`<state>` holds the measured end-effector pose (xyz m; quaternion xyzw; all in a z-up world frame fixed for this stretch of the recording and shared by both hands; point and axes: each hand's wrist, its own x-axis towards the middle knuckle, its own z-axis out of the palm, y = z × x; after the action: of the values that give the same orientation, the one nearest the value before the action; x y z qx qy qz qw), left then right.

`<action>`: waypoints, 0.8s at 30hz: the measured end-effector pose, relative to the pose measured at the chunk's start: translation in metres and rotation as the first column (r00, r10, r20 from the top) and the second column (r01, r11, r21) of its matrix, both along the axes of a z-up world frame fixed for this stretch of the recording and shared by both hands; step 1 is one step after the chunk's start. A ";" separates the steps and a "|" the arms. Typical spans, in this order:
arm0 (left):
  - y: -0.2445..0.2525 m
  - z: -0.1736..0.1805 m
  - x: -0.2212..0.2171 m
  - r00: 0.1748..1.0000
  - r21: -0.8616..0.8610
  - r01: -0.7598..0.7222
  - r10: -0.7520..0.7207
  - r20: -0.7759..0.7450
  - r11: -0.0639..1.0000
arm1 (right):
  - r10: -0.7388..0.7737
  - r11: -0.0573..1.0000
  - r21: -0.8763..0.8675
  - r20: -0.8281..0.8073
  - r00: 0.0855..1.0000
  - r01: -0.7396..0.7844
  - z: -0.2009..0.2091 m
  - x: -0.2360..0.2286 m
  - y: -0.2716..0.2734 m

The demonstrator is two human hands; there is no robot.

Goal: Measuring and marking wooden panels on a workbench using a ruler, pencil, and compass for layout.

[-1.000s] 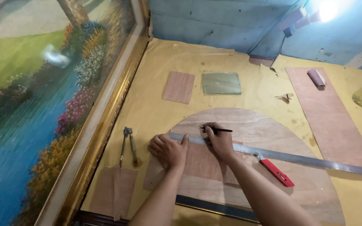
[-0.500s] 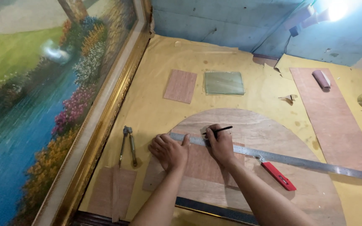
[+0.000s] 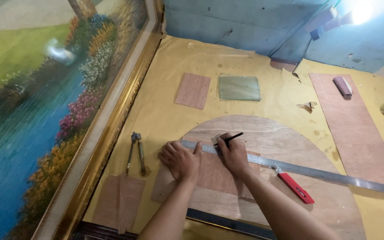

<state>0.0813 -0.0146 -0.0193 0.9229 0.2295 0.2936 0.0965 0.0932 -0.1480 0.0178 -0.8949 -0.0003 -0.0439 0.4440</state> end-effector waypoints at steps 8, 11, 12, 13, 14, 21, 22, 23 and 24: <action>0.001 0.008 -0.002 0.999 -0.004 0.015 -0.015 -0.033 1.000 | -0.028 1.000 0.004 0.001 1.000 0.028 -0.003 0.002 -0.001; 0.000 0.008 -0.002 0.999 -0.017 0.021 -0.022 -0.032 1.000 | -0.069 0.997 0.021 0.004 0.998 0.069 -0.006 0.002 -0.003; 0.000 0.008 -0.002 0.999 -0.022 0.022 -0.023 -0.031 1.000 | -0.088 0.996 0.018 0.016 0.996 0.088 -0.008 0.002 -0.004; 0.000 0.009 -0.003 0.999 -0.023 0.022 -0.022 -0.032 1.000 | -0.088 0.996 0.018 0.015 0.996 0.088 -0.007 0.002 -0.004; 0.001 0.010 -0.003 0.999 -0.020 0.019 -0.020 -0.040 1.000 | -0.084 0.996 0.015 0.008 0.996 0.084 -0.005 0.002 -0.004; 0.000 0.012 -0.004 0.999 -0.016 0.012 -0.013 -0.043 1.000 | -0.070 0.997 0.044 0.027 0.997 0.069 0.000 0.000 0.000; 0.000 0.012 -0.003 0.999 -0.016 0.012 -0.012 -0.043 1.000 | -0.070 0.997 0.044 0.027 0.997 0.069 -0.001 0.001 0.001; 0.000 0.012 -0.003 0.999 -0.009 0.004 -0.005 -0.042 1.000 | -0.067 0.997 0.039 0.025 0.997 0.066 -0.002 0.001 0.001; -0.001 0.011 -0.003 0.999 -0.002 -0.003 0.003 -0.040 1.000 | -0.064 0.997 0.034 0.023 0.998 0.063 -0.002 0.001 0.001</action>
<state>0.0781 -0.0152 -0.0079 0.9282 0.2333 0.2748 0.0924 0.0942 -0.1473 0.0154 -0.8864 0.0235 -0.0689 0.4572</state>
